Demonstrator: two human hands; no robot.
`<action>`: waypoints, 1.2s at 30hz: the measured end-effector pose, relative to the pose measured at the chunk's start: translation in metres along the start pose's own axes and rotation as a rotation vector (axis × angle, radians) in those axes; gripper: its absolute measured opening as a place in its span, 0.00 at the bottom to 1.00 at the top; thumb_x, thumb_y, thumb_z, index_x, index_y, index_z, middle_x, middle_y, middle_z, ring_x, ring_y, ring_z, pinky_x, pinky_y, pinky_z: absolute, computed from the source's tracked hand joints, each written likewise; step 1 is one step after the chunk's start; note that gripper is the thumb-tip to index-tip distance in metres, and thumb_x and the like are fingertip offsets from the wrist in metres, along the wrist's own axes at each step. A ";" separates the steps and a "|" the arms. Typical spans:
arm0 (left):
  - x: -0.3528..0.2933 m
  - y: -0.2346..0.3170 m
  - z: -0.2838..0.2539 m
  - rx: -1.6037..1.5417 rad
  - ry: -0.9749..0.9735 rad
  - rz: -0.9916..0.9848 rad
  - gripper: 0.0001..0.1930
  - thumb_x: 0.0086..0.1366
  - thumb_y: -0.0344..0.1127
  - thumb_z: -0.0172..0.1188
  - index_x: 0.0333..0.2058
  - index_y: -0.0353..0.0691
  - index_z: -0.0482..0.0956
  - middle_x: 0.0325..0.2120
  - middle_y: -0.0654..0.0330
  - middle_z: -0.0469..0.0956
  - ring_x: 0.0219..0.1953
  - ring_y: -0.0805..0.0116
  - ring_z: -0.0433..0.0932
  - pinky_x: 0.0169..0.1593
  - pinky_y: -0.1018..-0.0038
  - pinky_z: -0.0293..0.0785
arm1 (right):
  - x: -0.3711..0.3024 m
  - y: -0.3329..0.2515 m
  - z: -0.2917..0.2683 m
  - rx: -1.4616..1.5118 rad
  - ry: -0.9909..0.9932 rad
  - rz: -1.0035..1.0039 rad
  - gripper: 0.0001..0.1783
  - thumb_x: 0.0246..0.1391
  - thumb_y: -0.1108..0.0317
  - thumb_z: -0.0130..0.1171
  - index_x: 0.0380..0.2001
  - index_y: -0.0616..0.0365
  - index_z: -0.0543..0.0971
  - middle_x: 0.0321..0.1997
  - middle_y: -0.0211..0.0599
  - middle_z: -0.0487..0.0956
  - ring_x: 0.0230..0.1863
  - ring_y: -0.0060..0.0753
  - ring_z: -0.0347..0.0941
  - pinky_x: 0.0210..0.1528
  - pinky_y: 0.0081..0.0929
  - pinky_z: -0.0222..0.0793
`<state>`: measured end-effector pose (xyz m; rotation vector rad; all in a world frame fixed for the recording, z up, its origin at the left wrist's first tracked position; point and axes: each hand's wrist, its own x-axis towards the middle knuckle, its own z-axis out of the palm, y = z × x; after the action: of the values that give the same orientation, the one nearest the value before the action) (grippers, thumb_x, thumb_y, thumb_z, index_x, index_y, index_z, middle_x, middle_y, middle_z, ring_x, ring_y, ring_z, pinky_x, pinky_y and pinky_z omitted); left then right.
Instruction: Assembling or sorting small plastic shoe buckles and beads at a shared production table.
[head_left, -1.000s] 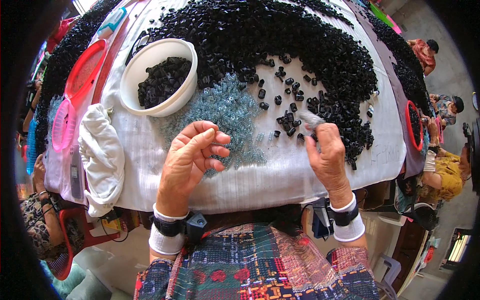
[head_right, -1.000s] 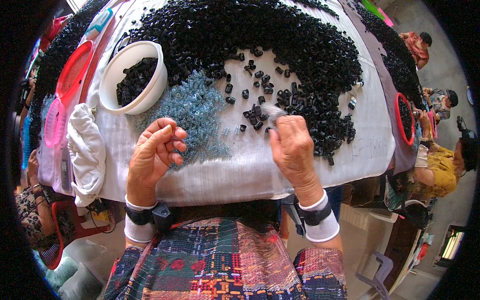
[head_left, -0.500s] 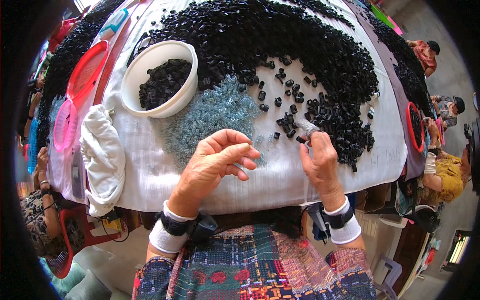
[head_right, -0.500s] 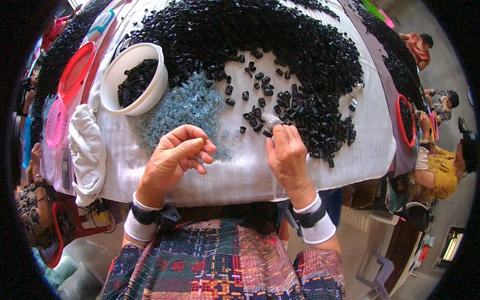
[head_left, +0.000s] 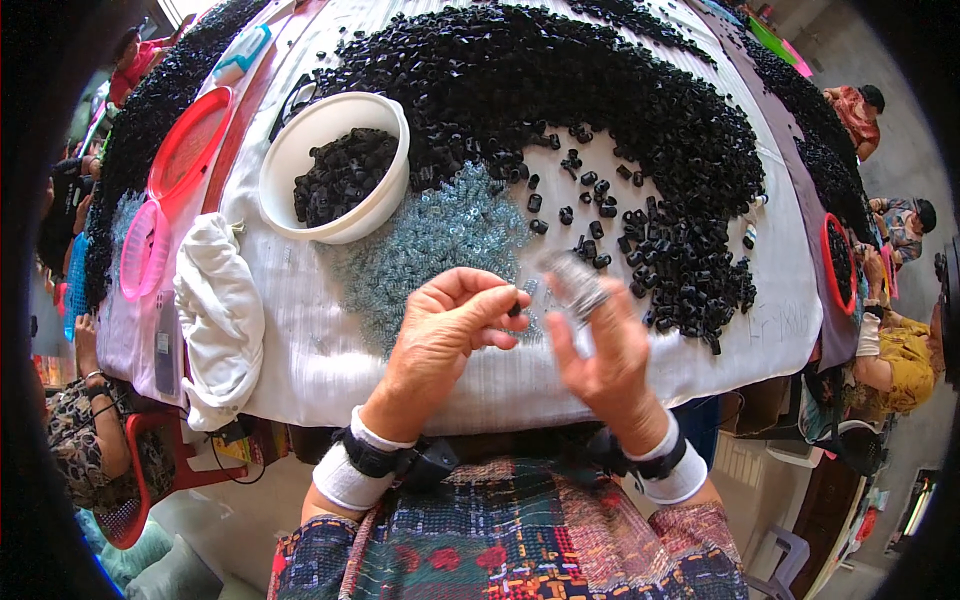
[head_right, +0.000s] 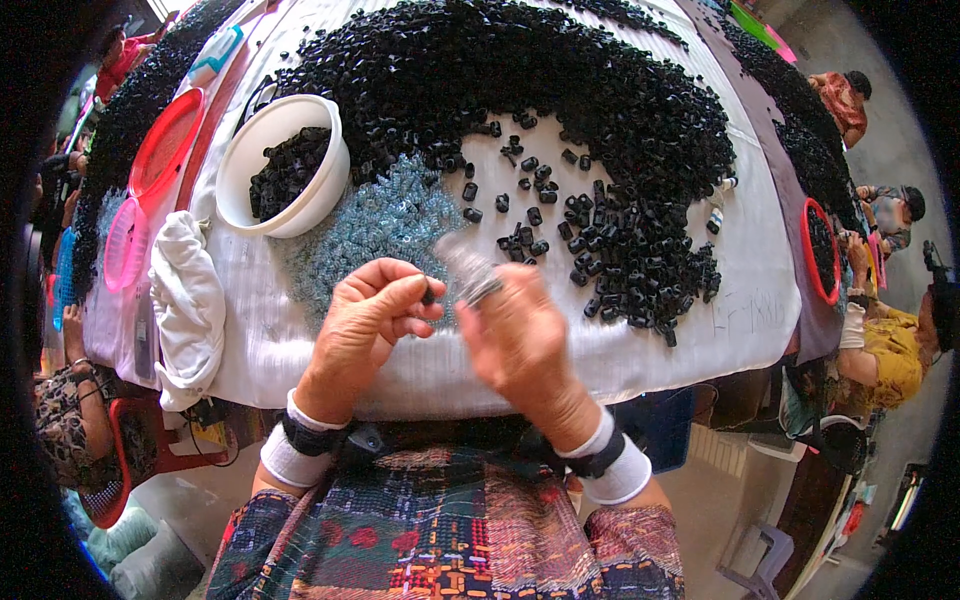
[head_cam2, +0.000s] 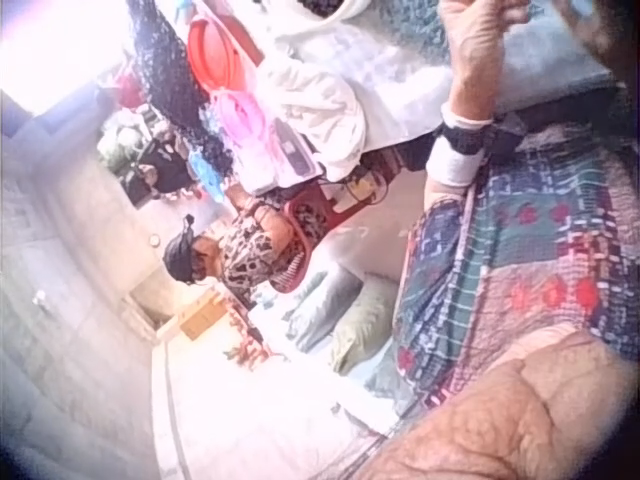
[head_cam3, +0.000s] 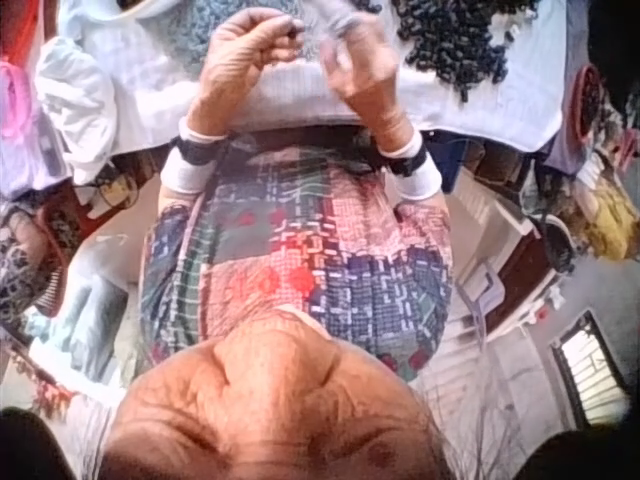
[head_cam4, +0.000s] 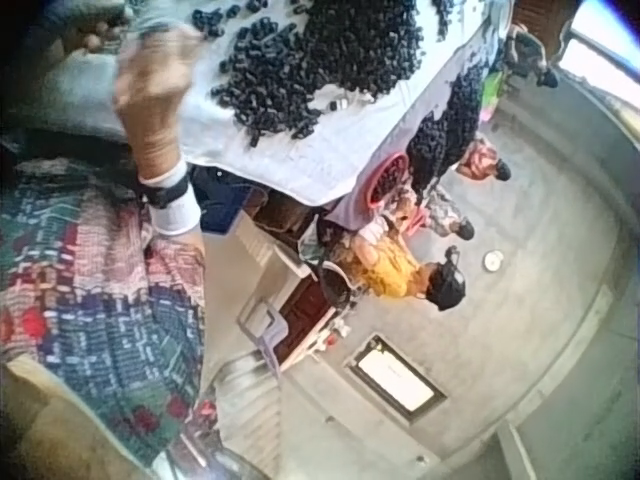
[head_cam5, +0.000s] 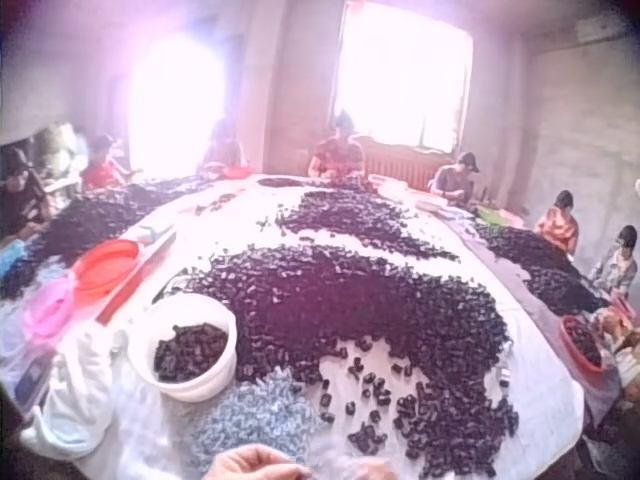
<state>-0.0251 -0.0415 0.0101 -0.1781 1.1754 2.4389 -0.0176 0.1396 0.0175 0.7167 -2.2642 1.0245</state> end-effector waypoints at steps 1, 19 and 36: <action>0.000 0.002 -0.003 -0.012 0.034 0.009 0.07 0.62 0.29 0.59 0.38 0.34 0.75 0.34 0.54 0.80 0.32 0.71 0.80 0.31 0.81 0.78 | 0.002 0.008 -0.006 -0.050 0.010 0.043 0.16 0.40 0.84 0.60 0.37 0.66 0.75 0.32 0.45 0.76 0.31 0.45 0.72 0.33 0.35 0.70; -0.006 0.005 -0.016 -0.056 -0.028 -0.008 0.09 0.61 0.27 0.59 0.41 0.38 0.76 0.36 0.52 0.80 0.33 0.69 0.81 0.31 0.78 0.79 | 0.003 0.037 -0.009 -0.317 -0.240 0.002 0.14 0.40 0.76 0.60 0.35 0.60 0.76 0.32 0.39 0.77 0.39 0.42 0.71 0.42 0.34 0.68; -0.010 0.005 -0.021 -0.009 0.010 0.007 0.09 0.59 0.27 0.61 0.39 0.37 0.76 0.34 0.53 0.80 0.31 0.70 0.80 0.29 0.78 0.78 | 0.006 0.028 0.015 -0.529 -0.323 0.051 0.16 0.39 0.70 0.63 0.36 0.55 0.75 0.35 0.32 0.74 0.41 0.36 0.68 0.41 0.32 0.61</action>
<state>-0.0197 -0.0629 0.0032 -0.1900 1.1718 2.4520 -0.0442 0.1424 -0.0006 0.6244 -2.6774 0.3039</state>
